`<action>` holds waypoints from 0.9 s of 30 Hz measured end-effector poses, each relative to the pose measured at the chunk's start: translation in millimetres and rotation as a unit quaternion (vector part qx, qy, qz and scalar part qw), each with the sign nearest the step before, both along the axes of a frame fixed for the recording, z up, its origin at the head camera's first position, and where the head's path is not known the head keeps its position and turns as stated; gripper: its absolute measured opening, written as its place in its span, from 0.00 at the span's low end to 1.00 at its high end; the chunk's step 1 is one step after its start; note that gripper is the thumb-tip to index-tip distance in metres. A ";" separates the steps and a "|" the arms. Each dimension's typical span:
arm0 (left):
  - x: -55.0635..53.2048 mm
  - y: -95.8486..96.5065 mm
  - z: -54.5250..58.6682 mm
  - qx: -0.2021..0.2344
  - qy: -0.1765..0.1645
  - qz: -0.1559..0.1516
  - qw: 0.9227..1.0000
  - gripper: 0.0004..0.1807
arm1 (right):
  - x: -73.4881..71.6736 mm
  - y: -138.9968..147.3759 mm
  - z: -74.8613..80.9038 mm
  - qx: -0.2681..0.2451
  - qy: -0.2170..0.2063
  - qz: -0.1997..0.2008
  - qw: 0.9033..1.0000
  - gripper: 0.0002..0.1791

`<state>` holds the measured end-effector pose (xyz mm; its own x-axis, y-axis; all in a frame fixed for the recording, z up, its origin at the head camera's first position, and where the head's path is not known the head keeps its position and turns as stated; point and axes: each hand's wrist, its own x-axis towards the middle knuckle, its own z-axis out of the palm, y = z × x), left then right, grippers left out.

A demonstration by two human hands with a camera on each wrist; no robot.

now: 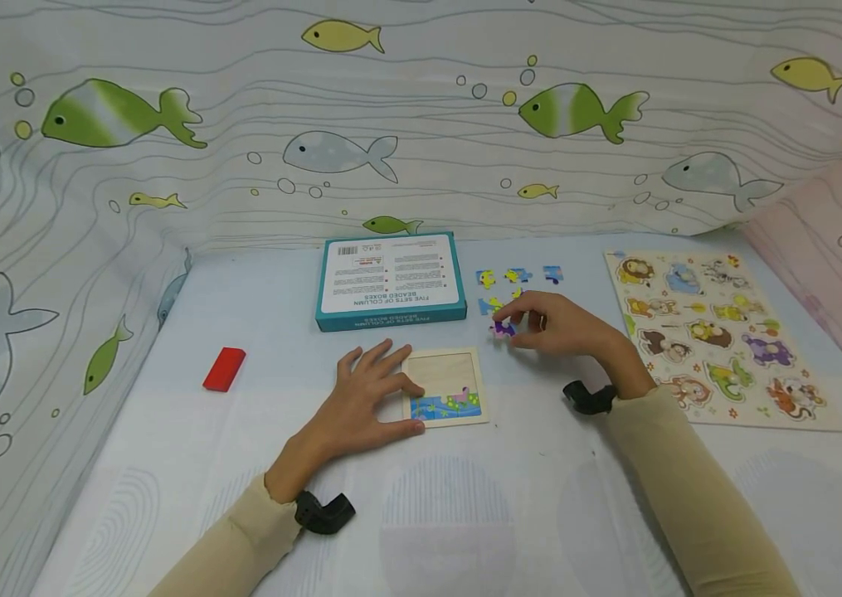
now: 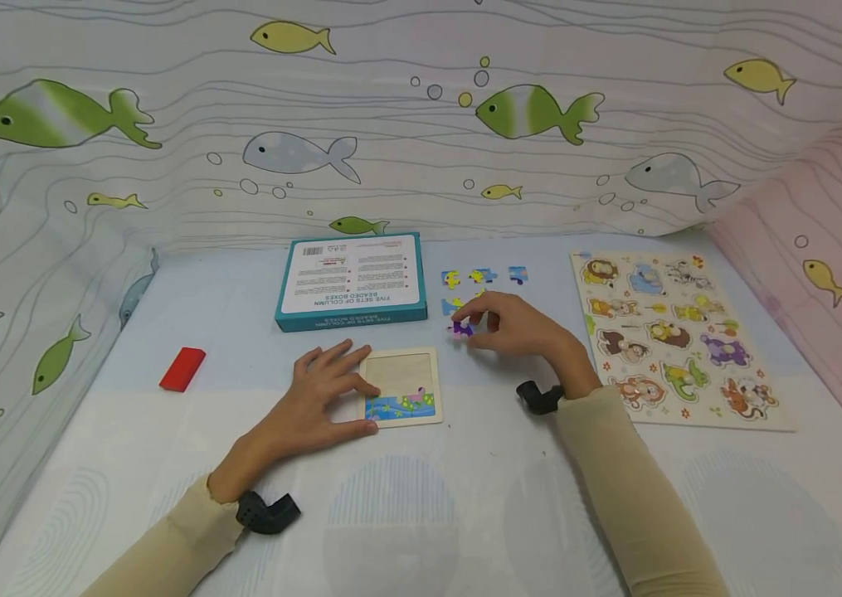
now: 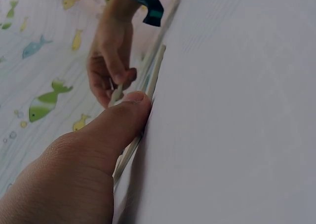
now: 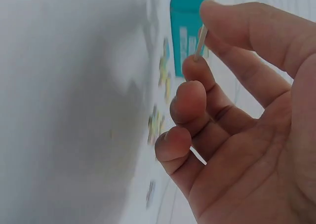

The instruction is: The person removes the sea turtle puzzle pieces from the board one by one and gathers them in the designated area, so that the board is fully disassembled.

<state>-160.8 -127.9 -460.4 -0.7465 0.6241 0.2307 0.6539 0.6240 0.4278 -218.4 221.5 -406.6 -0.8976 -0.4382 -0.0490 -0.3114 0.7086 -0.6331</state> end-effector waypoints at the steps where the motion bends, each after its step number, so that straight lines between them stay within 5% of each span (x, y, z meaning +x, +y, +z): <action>1: 0.0 -0.2 -0.1 0.000 0.001 0.000 1.000 0.20 | -0.7 3.6 0.4 -0.002 0.004 -0.004 1.000 0.20; 11: -0.6 -0.7 -2.1 -0.002 0.007 0.000 1.000 0.20 | -5.4 33.8 0.2 -0.001 0.035 -0.051 0.998 0.22; 27: 0.5 -0.5 -1.2 0.002 0.000 0.000 1.000 0.20 | -10.6 51.6 -6.3 0.037 -0.010 -0.138 0.990 0.22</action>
<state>-160.2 -128.4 -461.6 -0.7463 0.6233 0.2333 0.6541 0.6222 0.4301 -229.0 273.1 -412.9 -0.9812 -0.1710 -0.0899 -0.0878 0.8093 -0.5807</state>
